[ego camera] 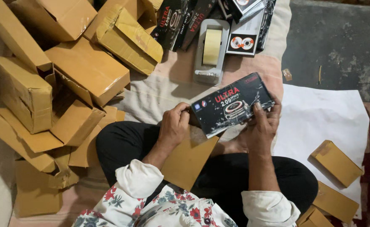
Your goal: The person sits on the floor and packs small electronic devices into cardboard boxes. They open product boxes, place the items inside the shipping boxes, and seal them with tape using a tape dispenser.
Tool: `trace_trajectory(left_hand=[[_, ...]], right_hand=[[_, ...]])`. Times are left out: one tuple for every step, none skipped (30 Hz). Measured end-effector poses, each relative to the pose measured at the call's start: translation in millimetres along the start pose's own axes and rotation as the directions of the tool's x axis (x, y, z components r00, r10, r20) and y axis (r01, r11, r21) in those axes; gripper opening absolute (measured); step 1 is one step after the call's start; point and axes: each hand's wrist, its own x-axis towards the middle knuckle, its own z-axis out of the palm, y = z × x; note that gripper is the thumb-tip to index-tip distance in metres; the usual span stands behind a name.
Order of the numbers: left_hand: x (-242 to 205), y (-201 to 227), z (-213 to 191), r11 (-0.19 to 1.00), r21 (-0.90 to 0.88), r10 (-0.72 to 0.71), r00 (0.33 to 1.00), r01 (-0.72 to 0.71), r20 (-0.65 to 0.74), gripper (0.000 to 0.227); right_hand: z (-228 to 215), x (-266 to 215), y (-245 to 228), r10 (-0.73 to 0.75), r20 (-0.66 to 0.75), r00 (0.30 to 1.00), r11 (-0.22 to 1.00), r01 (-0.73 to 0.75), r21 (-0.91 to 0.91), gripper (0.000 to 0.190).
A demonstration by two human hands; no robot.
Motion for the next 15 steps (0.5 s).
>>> trace_trajectory(left_hand=[[-1,0,0,0.999,0.039,0.008,1.000,-0.008,0.002,0.022],[-1,0,1,0.997,0.077,0.018,1.000,-0.018,0.005,0.022],[-2,1,3,0.993,0.115,0.027,1.000,-0.028,0.009,0.022],[-3,1,4,0.990,0.138,0.031,0.999,-0.033,0.016,0.021],[-5,1,5,0.986,0.160,0.034,0.999,-0.038,0.023,0.021],[-7,2,6,0.982,0.183,0.036,0.999,-0.041,0.032,0.021],[-10,2,7,0.979,0.201,0.024,0.998,-0.037,0.063,0.019],[-10,2,9,0.975,0.218,0.015,0.996,-0.035,0.092,0.018],[-11,1,9,0.971,0.235,0.006,0.993,-0.034,0.121,0.019],[-10,2,11,0.977,0.208,0.033,0.994,-0.053,0.102,0.018],[-9,2,12,0.981,0.181,0.059,0.995,-0.073,0.082,0.018],[-9,2,12,0.984,0.154,0.082,0.995,-0.090,0.060,0.019],[-9,3,13,0.979,0.196,0.043,0.997,-0.056,0.068,0.019],[-7,3,10,0.970,0.241,0.005,0.997,-0.022,0.071,0.020],[-6,4,8,0.958,0.287,-0.033,0.997,0.011,0.072,0.022]], right_hand=[[0,1,-5,-0.020,0.011,1.000,1.000,0.020,-0.009,0.042],[0,3,-10,-0.042,0.021,0.999,0.999,0.043,-0.018,0.043],[0,5,-15,-0.077,0.049,0.996,0.996,0.078,-0.029,0.043],[-1,6,-19,-0.109,0.078,0.991,0.993,0.112,-0.038,0.044],[-2,8,-20,-0.140,0.107,0.984,0.988,0.146,-0.046,0.045],[-2,9,-21,-0.148,0.099,0.984,0.988,0.150,-0.016,0.045],[-3,9,-20,-0.156,0.090,0.984,0.988,0.155,0.014,0.045],[-3,10,-19,-0.166,0.082,0.983,0.986,0.163,0.044,0.044],[-2,11,-17,-0.155,0.070,0.985,0.987,0.152,0.045,0.045],[-1,11,-15,-0.147,0.056,0.988,0.988,0.145,0.044,0.045],[-1,12,-14,-0.140,0.042,0.989,0.989,0.138,0.044,0.045],[-1,12,-15,-0.140,0.062,0.988,0.990,0.140,0.003,0.046],[-1,12,-17,-0.140,0.081,0.987,0.989,0.143,-0.038,0.047],[0,13,-18,-0.138,0.104,0.985,0.987,0.146,-0.074,0.049],[1,14,-20,-0.128,0.129,0.983,0.987,0.139,-0.076,0.048]])
